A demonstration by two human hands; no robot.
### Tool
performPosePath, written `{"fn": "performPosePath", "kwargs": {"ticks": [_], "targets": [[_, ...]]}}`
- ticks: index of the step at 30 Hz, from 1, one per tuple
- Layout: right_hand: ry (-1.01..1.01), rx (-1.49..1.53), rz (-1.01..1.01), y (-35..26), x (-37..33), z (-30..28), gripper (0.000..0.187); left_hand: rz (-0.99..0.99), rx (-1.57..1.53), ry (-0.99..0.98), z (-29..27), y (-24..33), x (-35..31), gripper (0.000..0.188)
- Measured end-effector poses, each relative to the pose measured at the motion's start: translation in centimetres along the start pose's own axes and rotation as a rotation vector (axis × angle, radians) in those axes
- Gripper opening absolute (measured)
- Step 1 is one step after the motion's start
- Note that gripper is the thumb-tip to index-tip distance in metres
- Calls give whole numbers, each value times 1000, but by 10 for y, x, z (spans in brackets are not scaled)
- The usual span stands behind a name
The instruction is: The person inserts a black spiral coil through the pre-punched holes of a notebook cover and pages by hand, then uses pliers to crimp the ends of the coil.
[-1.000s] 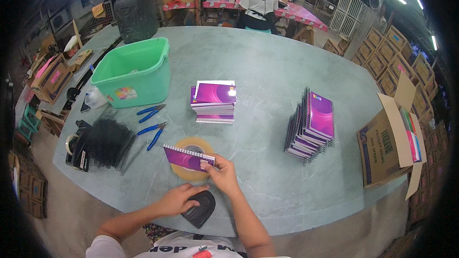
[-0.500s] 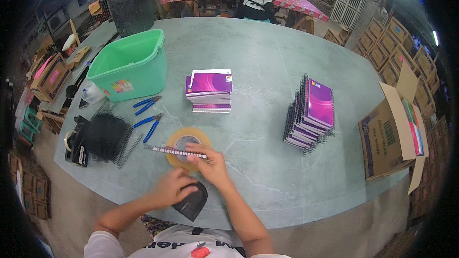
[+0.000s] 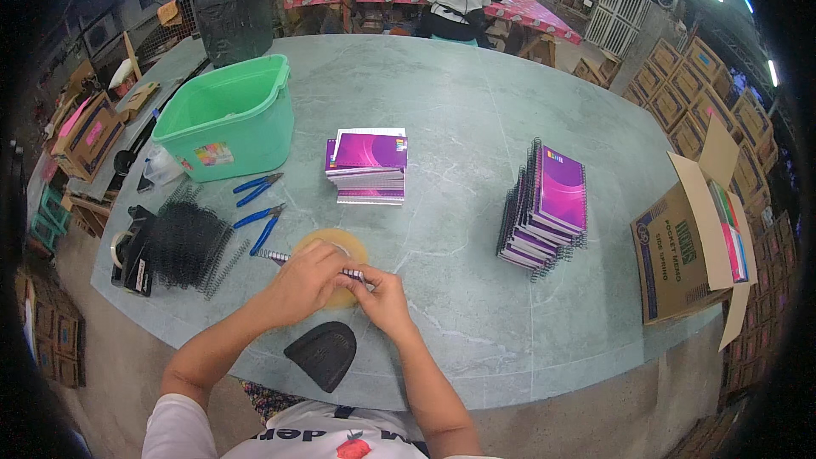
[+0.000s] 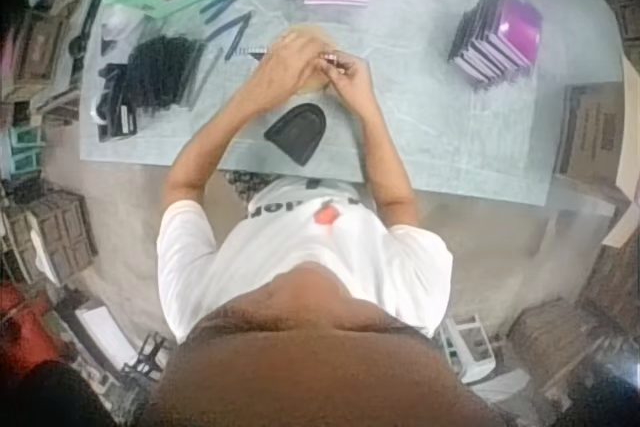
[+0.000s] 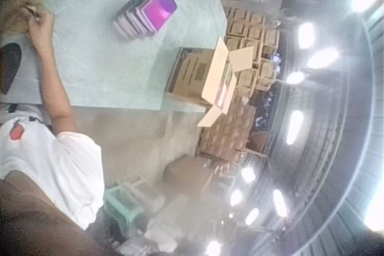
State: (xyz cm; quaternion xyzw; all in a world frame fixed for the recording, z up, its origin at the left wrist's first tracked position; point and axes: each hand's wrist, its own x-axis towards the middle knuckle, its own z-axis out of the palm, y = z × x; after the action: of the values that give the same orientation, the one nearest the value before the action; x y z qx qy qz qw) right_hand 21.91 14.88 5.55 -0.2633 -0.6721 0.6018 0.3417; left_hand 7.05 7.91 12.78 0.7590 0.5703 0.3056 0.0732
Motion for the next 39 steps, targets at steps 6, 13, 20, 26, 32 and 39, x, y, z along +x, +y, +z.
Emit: {"fn": "performPosePath", "kwargs": {"ticks": [6, 13, 20, 26, 32, 39], "targets": [[25, -68, 1, 7, -2, -3, 17, 29, 11, 37, 0, 11, 10, 21], [16, -59, 7, 5, -2, 1, 19, 36, -52, 82, 9, 6, 8, 21], [13, -112, 31, 15, -3, -2, 18, 113, -83, 77, 9, 3, 9, 21], [132, -182, -170, 8, -7, 12, 18, -7, -43, 30, 14, 2, 5, 21], [44, -118, -106, -10, 1, -22, 18, -141, 22, 3, -24, -6, 4, 33], [688, -788, -632, -142, 7, -133, 44, -129, -51, 327, -43, -2, 3, 32]]}}
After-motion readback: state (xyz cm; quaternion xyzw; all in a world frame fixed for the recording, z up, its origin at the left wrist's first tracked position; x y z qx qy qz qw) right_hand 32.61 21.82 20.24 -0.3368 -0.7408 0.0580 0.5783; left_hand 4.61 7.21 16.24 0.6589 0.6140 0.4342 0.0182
